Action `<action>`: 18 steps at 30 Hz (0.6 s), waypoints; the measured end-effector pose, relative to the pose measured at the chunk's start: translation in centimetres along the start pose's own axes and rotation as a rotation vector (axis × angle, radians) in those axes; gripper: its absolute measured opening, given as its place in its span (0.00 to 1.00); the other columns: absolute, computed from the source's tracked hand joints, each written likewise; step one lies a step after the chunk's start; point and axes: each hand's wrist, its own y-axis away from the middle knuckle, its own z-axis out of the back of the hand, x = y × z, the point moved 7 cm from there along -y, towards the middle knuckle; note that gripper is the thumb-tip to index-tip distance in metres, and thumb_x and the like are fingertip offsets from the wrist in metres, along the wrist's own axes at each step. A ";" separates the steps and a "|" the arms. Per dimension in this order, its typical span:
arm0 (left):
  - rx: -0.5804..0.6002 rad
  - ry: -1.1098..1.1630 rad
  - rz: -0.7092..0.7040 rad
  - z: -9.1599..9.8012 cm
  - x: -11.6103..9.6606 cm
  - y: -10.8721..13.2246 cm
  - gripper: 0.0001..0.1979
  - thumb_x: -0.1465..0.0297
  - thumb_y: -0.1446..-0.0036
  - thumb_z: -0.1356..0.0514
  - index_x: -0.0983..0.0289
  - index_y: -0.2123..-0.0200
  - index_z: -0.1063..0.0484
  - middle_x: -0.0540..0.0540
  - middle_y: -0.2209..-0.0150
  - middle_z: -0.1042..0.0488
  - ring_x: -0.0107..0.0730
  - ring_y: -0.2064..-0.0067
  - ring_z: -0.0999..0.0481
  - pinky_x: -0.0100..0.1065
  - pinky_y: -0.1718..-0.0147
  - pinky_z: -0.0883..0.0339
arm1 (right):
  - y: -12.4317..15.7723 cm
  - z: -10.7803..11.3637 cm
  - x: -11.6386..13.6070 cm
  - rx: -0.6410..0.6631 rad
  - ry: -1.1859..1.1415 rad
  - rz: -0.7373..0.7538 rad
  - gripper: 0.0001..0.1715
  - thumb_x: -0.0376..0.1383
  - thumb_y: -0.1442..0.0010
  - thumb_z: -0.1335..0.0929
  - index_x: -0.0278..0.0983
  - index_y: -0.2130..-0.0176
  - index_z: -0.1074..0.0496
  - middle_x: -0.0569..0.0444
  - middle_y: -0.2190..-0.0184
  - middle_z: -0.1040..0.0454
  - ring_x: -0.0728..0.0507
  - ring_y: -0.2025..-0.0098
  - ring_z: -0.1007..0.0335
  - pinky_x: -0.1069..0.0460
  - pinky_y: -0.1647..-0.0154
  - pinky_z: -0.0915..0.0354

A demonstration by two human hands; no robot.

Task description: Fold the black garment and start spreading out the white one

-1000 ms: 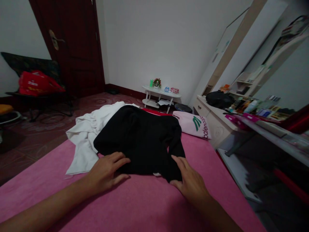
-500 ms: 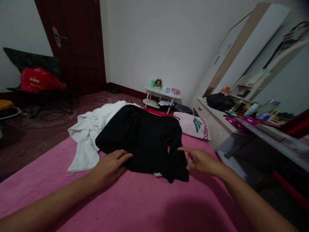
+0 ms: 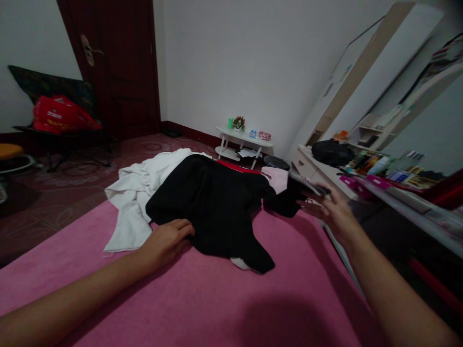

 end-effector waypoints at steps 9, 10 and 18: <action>-0.031 0.023 0.015 0.4 0.4 -0.5 0.10 0.72 0.39 0.48 0.60 0.57 0.29 0.55 0.59 0.26 0.37 0.58 0.26 0.34 0.62 0.34 | 11.2 -12.0 -3.4 0.565 0.540 0.266 0.54 0.41 0.59 0.24 0.46 0.37 0.45 0.46 0.35 0.47 0.34 0.38 0.43 0.38 0.42 0.41; -0.034 0.035 0.012 0.3 0.5 -0.5 0.11 0.72 0.39 0.48 0.60 0.57 0.29 0.55 0.59 0.25 0.37 0.58 0.26 0.34 0.61 0.34 | 12.4 -13.0 -3.9 0.597 0.604 0.291 0.47 0.39 0.57 0.25 0.45 0.40 0.40 0.47 0.35 0.46 0.34 0.37 0.44 0.38 0.41 0.43; -0.113 0.430 0.111 3.9 1.1 -1.5 0.12 0.65 0.38 0.48 0.63 0.60 0.27 0.54 0.64 0.25 0.33 0.61 0.26 0.33 0.61 0.34 | 9.3 -8.8 -3.5 0.220 0.339 0.055 0.18 0.47 0.41 0.35 0.35 0.67 0.27 0.53 0.73 0.26 0.44 0.70 0.31 0.52 0.70 0.37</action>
